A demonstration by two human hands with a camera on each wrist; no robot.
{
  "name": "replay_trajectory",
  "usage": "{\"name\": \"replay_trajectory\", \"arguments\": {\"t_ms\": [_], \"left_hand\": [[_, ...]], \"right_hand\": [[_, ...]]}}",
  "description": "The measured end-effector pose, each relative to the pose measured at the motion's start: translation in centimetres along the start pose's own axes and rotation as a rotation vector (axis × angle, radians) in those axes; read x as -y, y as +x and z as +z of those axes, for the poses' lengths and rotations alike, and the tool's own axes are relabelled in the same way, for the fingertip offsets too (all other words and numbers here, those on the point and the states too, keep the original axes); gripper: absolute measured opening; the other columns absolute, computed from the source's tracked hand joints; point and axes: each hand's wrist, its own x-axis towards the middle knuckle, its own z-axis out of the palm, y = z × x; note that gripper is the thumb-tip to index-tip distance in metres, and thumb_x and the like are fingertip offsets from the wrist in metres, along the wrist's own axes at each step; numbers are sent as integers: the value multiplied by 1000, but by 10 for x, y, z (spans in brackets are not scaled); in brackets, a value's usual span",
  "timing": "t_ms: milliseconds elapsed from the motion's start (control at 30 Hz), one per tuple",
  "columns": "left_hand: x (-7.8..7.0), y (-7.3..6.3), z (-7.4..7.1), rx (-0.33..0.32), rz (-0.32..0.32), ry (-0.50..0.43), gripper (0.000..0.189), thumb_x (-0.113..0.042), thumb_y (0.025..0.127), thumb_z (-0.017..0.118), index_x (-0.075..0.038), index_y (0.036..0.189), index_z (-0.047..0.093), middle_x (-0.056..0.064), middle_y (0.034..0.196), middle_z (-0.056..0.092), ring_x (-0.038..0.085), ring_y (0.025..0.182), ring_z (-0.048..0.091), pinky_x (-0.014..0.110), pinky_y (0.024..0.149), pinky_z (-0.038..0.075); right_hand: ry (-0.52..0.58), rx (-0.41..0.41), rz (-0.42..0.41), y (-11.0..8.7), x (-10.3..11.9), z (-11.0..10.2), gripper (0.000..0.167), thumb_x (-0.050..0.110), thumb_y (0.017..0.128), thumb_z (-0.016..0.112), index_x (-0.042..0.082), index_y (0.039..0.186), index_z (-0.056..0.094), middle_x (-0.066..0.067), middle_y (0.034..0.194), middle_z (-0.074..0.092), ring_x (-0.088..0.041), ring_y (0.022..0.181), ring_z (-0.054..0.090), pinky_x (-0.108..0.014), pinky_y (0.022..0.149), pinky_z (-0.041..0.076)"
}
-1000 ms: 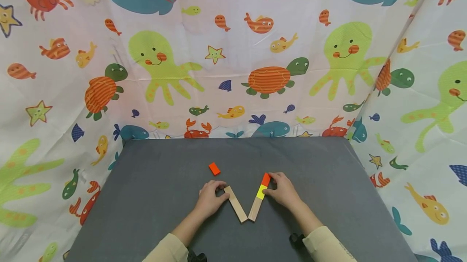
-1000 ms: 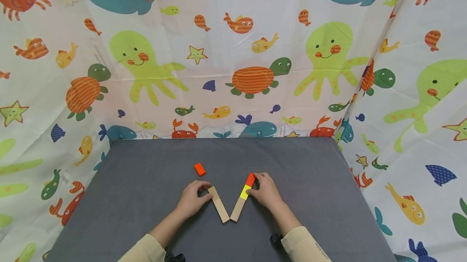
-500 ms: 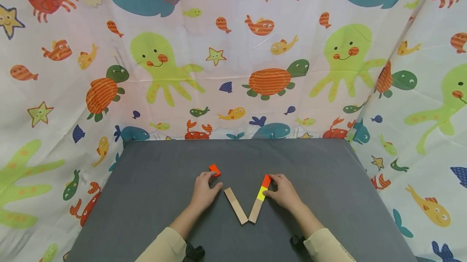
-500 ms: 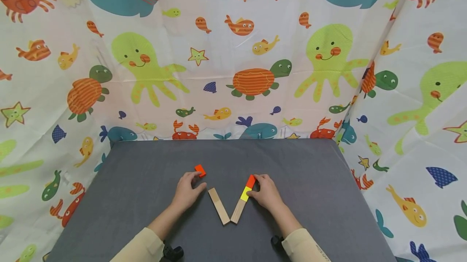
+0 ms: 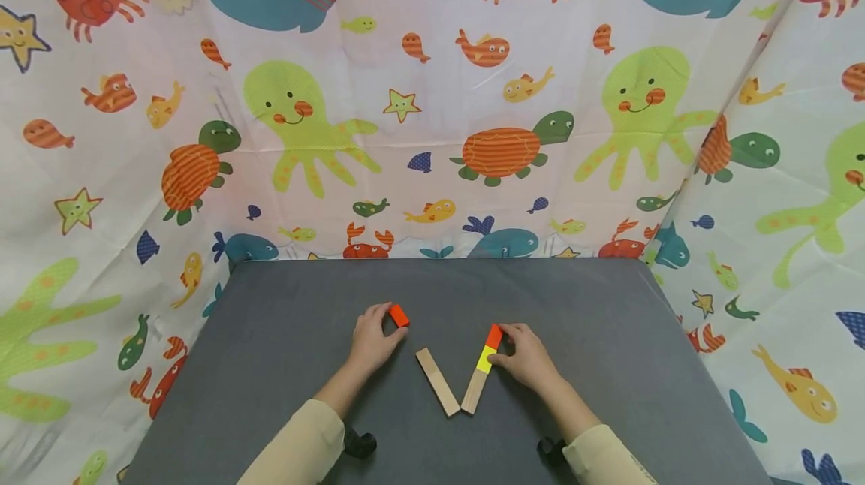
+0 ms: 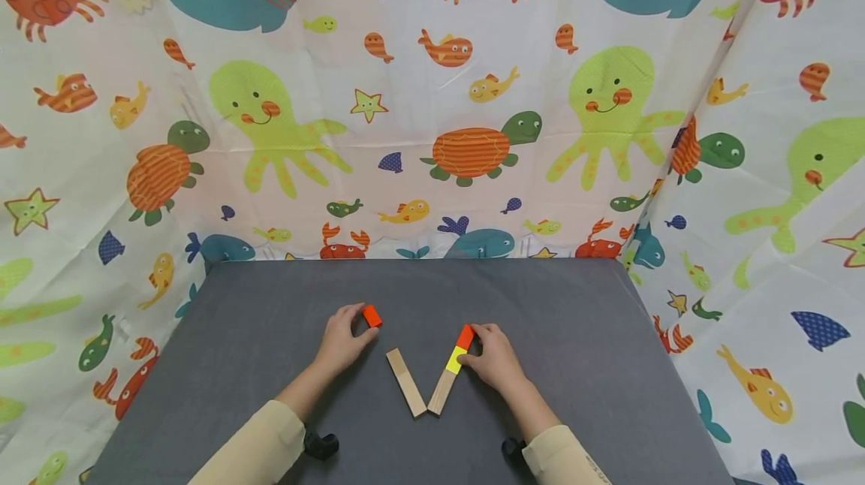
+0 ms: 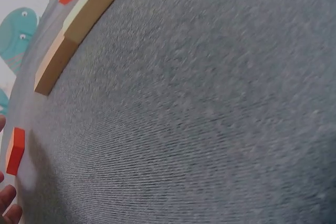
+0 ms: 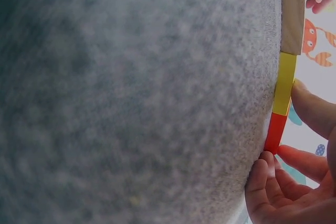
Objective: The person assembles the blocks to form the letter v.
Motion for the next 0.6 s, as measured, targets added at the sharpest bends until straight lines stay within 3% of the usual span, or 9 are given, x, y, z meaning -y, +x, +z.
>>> {"name": "replay_trajectory", "arguments": {"t_ms": [400,600], "left_hand": [[0,10,4,35,9,-4,69,-31,87,80,-4,144,53,17,147,52,41,129,48,60,109,36],[2,14,9,29,9,8,58,-25,86,81,-7,137,61,15,139,57,41,126,48,60,106,35]], "right_hand": [[3,-3,2,-1,0,1,71,28,79,87,4,140,58,-15,131,58,-30,113,59,-51,100,49],[9,-4,4,0,0,0,71,28,80,87,4,140,58,-15,131,58,-30,113,59,-52,100,48]]}}
